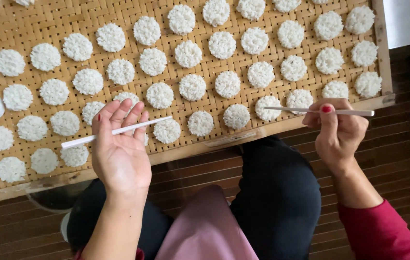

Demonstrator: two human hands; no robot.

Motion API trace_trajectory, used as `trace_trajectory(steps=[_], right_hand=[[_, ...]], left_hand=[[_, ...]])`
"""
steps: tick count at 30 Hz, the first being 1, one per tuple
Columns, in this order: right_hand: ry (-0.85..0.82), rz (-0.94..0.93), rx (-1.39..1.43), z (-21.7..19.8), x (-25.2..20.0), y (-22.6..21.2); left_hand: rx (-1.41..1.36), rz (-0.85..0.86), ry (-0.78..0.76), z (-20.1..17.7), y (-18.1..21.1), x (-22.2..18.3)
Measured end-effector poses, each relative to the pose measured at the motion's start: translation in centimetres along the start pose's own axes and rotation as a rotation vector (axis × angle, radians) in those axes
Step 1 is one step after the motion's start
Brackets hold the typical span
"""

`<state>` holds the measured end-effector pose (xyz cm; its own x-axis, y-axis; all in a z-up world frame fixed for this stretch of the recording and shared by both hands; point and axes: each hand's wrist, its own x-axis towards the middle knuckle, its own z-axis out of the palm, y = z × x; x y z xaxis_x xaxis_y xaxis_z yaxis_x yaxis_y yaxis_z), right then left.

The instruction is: Adjusting or marking small circular food items on a woven tray using a small stick

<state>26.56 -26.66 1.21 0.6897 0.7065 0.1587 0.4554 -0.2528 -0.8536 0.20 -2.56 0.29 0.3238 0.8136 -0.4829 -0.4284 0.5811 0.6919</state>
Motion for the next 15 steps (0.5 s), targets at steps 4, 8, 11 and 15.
trace_trajectory(steps=[4,8,11,15], right_hand=[[-0.043,-0.11,-0.027,0.1,0.5,2.0],[-0.094,-0.122,-0.069,1.1,1.2,1.8],[-0.101,-0.115,-0.103,1.0,1.1,2.2],[-0.032,-0.127,-0.118,0.8,1.2,1.5]], left_hand=[[0.025,-0.012,0.018,0.6,0.1,-0.1],[0.009,-0.012,0.005,0.5,-0.1,0.0],[0.008,-0.013,0.001,0.4,-0.2,0.0],[0.005,-0.009,-0.041,0.1,-0.2,0.0]])
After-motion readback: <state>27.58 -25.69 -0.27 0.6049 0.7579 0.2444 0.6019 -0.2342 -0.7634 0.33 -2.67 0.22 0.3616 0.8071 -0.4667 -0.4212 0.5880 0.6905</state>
